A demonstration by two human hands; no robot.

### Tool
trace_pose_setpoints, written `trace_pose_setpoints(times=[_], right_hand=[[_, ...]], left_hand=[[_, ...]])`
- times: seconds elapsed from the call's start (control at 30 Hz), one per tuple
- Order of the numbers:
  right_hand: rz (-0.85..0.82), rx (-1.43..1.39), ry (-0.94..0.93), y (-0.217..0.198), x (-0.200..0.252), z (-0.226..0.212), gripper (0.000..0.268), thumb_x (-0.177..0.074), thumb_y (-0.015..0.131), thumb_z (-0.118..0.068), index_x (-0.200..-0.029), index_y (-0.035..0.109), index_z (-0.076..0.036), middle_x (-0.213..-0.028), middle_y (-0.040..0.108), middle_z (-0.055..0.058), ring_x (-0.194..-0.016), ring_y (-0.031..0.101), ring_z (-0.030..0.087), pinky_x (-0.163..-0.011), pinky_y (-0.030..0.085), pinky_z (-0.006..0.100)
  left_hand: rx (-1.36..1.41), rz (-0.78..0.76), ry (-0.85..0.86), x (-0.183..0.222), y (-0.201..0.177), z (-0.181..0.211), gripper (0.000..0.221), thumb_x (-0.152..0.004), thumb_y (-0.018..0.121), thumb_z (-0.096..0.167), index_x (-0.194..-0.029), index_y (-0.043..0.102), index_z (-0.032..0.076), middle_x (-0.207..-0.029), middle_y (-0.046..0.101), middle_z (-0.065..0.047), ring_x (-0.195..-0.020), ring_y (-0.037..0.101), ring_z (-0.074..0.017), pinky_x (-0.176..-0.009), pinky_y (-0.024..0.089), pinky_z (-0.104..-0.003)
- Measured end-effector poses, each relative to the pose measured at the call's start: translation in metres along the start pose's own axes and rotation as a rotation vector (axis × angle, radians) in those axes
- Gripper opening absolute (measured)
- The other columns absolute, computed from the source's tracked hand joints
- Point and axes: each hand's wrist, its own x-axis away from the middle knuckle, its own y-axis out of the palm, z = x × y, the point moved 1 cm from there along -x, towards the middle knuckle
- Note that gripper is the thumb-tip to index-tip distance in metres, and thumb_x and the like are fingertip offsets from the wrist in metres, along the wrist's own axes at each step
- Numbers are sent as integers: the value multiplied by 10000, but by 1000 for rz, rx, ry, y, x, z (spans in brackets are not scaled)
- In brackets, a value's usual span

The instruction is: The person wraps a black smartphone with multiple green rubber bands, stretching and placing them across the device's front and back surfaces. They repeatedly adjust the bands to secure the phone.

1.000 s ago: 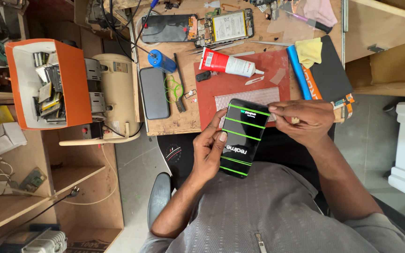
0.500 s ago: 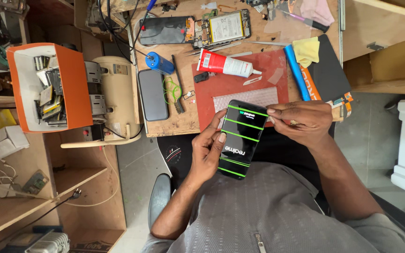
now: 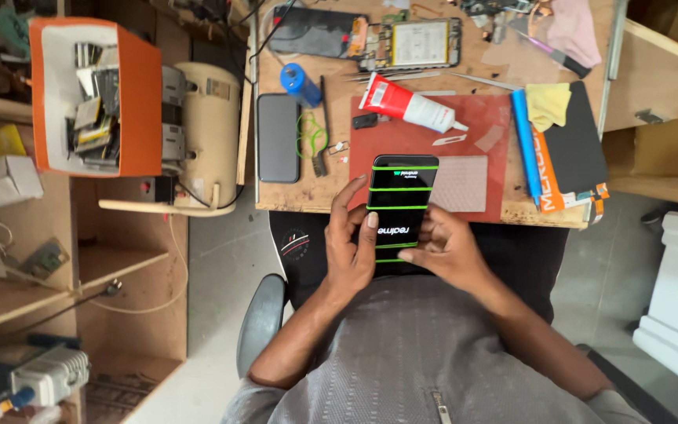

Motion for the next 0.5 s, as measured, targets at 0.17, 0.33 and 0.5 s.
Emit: trace_pose_setpoints(times=[0.17,0.33,0.5], right_hand=[[102,413,-32,-8,1,-12,315,-863,817,-15,-1139,676,43,-1010,759,88,-955,702,125,-822,575,308],[41,734,67,-31,-10,-78,342,-770,831,-69,-1096,741,-22,-1003,788,43,-917,716,110,-783,573,288],[-182,953,134,5,-41,-104,366,-790,810,-151,-1140,731,-77,-928,785,36,-802,726,114,-706,580,300]], left_hand=[[538,56,-56,6,0,-8,776,-1049,606,333,-1606,145,52,-1186,714,-161,-1160,653,-171,-1109,443,-327],[1009,-277,-335,1,-35,-17,1093,-892,490,775,-1564,326,-71,-1400,675,-140,-1295,653,-238,-1150,470,-374],[704,-753,-326,-2,-51,-38,719,-968,708,447,-1438,538,-70,-1254,694,-128,-1158,655,-189,-1030,519,-341]])
